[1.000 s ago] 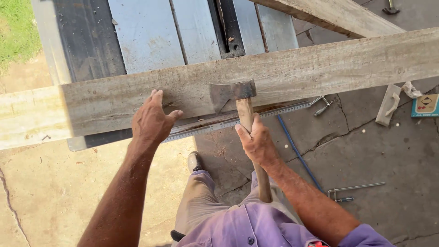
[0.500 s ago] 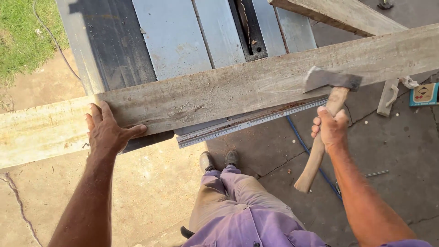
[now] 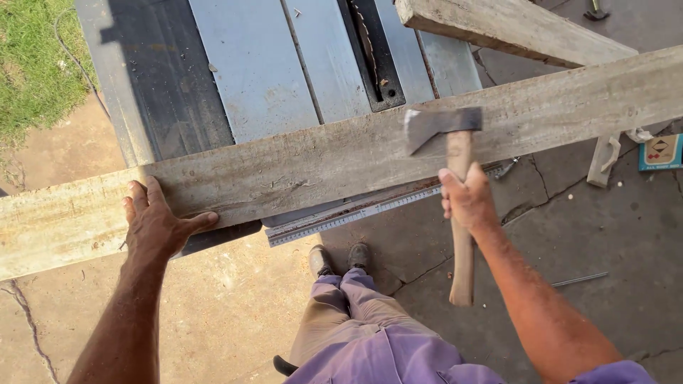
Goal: The person uses a small axe to chop a long, weathered wooden plank resting on a table saw. They repeatedly strike the wood to split it into smaller sections, holding the plank steady with their left hand while swinging the axe with their right.
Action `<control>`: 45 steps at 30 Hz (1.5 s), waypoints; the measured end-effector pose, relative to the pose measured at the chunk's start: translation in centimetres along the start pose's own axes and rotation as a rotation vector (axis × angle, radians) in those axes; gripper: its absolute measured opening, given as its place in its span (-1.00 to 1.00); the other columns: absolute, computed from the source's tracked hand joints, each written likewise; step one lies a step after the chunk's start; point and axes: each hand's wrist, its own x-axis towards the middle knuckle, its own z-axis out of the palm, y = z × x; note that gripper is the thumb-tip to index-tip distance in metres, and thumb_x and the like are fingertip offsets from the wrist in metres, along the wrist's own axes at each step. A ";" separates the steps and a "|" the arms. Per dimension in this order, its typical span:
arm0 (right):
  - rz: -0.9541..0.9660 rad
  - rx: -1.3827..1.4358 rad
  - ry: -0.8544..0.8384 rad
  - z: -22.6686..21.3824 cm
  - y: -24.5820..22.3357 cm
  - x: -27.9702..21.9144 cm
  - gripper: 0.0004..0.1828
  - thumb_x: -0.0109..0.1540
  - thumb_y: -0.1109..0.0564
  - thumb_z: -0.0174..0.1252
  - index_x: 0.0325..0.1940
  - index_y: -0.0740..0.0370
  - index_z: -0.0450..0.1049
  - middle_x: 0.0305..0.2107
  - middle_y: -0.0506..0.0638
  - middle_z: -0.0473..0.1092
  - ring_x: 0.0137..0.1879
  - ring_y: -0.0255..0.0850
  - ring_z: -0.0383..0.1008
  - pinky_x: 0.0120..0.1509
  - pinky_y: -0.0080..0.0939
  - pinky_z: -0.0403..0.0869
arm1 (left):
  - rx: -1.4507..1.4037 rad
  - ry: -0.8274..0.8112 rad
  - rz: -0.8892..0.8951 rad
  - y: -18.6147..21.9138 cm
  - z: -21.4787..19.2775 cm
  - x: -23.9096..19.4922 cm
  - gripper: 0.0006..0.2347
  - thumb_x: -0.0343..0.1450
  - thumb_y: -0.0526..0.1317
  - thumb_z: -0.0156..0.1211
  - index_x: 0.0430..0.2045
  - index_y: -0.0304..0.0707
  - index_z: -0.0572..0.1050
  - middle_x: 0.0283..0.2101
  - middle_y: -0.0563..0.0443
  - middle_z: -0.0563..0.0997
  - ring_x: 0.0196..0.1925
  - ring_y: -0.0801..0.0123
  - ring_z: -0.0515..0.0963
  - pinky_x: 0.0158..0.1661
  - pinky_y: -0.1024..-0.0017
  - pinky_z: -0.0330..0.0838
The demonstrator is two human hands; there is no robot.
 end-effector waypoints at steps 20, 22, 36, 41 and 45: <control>-0.197 -0.068 -0.333 14.8 -4.3 -0.2 -0.66 0.28 -0.09 0.06 -0.21 0.25 0.27 -0.70 0.12 0.40 -0.67 -0.21 0.45 -0.65 -0.28 0.51 | -0.051 0.004 0.018 0.0 -0.7 -0.8 0.16 0.04 0.26 0.48 0.48 -0.13 -0.13 0.53 -0.25 -0.15 0.53 -0.18 -0.14 0.40 -0.10 -0.02; -0.169 0.020 -0.222 9.1 -4.1 -0.6 -0.70 0.35 -0.01 0.04 -0.12 0.31 0.27 -0.67 0.04 0.33 -0.68 -0.25 0.36 -0.69 -0.30 0.44 | -0.029 0.025 0.025 -0.4 -0.6 -0.5 0.15 0.03 0.24 0.50 0.48 -0.16 -0.09 0.52 -0.28 -0.10 0.52 -0.20 -0.09 0.38 -0.11 0.00; -0.013 0.162 0.067 14.3 -4.0 -6.4 -0.70 0.33 0.05 0.09 -0.10 0.33 0.23 -0.66 -0.01 0.32 -0.68 -0.30 0.35 -0.70 -0.26 0.46 | 0.024 0.025 0.130 -2.1 -1.5 -0.4 0.15 0.04 0.31 0.47 0.47 -0.19 -0.06 0.50 -0.33 -0.03 0.49 -0.27 -0.01 0.35 -0.12 0.09; -0.137 0.000 -0.203 24.5 -8.2 -8.2 -0.67 0.24 -0.04 0.10 -0.48 0.20 0.31 -0.85 0.02 0.33 -0.78 -0.21 0.37 -0.70 -0.25 0.39 | 0.100 -0.020 0.227 -5.6 -1.9 1.9 0.11 0.04 0.25 0.50 0.46 -0.14 -0.01 0.50 -0.24 0.02 0.48 -0.22 0.05 0.34 -0.06 0.13; -0.204 -0.200 -0.118 20.0 -5.1 -5.7 -0.62 0.25 -0.13 0.14 -0.32 0.26 0.33 -0.69 0.19 0.38 -0.58 0.01 0.47 -0.48 0.01 0.45 | 0.127 0.070 0.157 -9.5 -4.0 2.5 0.10 0.07 0.29 0.43 0.46 -0.22 -0.02 0.49 -0.31 0.00 0.48 -0.26 0.01 0.36 -0.08 0.10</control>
